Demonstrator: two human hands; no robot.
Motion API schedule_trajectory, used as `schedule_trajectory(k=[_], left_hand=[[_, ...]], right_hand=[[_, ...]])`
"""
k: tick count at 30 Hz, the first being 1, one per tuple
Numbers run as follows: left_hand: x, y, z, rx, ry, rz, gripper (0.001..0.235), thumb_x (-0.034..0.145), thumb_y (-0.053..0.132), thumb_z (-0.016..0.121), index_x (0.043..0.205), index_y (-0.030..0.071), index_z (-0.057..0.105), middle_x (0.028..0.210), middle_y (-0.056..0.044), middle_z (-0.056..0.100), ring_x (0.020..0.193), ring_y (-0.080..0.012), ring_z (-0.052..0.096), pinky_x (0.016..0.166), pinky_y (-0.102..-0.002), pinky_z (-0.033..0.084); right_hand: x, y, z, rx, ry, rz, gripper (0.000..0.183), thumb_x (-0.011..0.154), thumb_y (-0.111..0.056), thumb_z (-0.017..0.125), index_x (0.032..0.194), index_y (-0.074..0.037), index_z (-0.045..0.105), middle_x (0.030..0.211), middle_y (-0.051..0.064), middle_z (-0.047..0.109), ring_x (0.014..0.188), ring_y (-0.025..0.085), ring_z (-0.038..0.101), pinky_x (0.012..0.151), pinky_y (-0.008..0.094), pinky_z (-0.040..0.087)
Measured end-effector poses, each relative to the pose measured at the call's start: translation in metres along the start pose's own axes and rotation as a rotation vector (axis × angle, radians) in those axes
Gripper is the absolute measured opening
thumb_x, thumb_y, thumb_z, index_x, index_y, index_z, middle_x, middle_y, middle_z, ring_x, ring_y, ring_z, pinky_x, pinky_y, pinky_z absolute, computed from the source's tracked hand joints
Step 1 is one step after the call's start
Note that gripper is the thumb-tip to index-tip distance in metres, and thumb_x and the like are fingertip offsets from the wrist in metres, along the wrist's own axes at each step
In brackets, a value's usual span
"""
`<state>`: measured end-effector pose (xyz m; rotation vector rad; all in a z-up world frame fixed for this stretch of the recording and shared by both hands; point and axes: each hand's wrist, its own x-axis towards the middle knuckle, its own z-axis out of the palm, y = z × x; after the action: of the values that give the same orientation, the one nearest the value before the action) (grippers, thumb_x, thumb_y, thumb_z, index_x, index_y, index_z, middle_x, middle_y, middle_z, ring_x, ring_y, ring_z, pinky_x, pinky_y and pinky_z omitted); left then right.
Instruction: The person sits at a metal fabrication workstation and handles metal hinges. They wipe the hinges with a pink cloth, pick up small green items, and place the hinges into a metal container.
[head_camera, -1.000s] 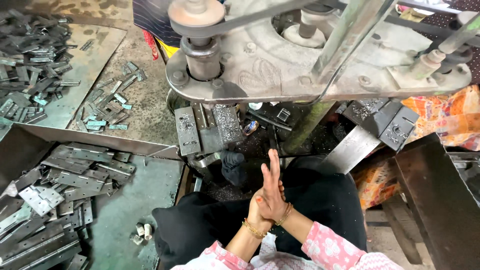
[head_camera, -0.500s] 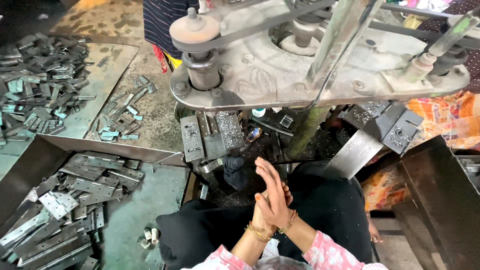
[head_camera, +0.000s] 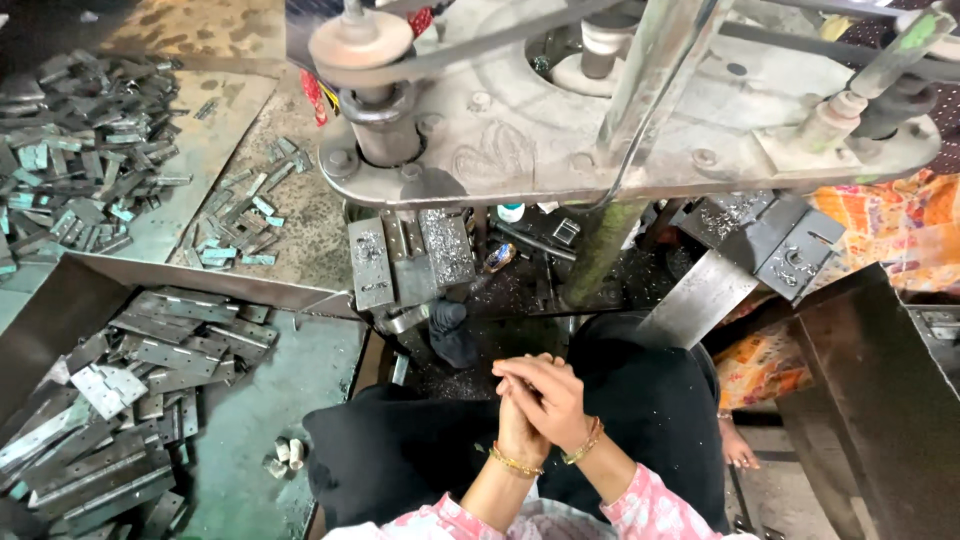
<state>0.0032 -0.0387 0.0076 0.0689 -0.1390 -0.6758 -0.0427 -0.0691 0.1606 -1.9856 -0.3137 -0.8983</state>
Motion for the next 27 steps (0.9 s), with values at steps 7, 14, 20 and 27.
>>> schedule_trajectory(k=[7, 14, 20, 27], left_hand=[[-0.001, 0.002, 0.048, -0.033, 0.184, 0.009, 0.038, 0.112, 0.039, 0.051, 0.107, 0.005, 0.068, 0.113, -0.015, 0.069, 0.115, -0.031, 0.064, 0.108, -0.046, 0.049], [0.001, 0.024, 0.148, -0.076, -0.039, 0.041, 0.046, 0.112, 0.037, 0.046, 0.13, -0.002, 0.061, 0.138, -0.026, 0.062, 0.139, -0.0386, 0.054, 0.12, -0.05, 0.041], [-0.005, 0.018, 0.163, 0.048, -0.006, 0.027, 0.057, 0.111, 0.031, 0.048, 0.155, -0.004, 0.038, 0.151, -0.026, 0.051, 0.138, -0.0333, 0.054, 0.118, -0.045, 0.043], [-0.016, 0.014, 0.152, 0.097, -0.104, 0.121, 0.059, 0.11, 0.016, 0.056, 0.161, -0.004, 0.035, 0.149, -0.022, 0.055, 0.133, -0.0287, 0.057, 0.115, -0.039, 0.046]], right_hand=[[0.002, 0.001, -0.035, 0.793, 0.39, 0.179, 0.041, 0.109, -0.03, 0.053, 0.132, 0.002, 0.063, 0.119, 0.021, 0.073, 0.092, 0.029, 0.072, 0.083, 0.038, 0.058], [0.014, -0.022, -0.077, 0.929, 0.443, 0.151, 0.065, 0.113, -0.056, 0.037, 0.151, -0.005, 0.05, 0.148, 0.018, 0.056, 0.126, 0.027, 0.056, 0.099, 0.042, 0.049], [0.015, -0.037, -0.067, 0.501, 0.271, 0.095, 0.049, 0.112, -0.042, 0.052, 0.142, -0.004, 0.059, 0.15, 0.015, 0.056, 0.134, 0.028, 0.054, 0.112, 0.041, 0.046], [0.021, -0.058, -0.062, -0.174, 0.069, 0.035, 0.026, 0.088, -0.002, 0.072, 0.114, -0.005, 0.074, 0.14, 0.012, 0.06, 0.138, 0.033, 0.053, 0.117, 0.045, 0.044]])
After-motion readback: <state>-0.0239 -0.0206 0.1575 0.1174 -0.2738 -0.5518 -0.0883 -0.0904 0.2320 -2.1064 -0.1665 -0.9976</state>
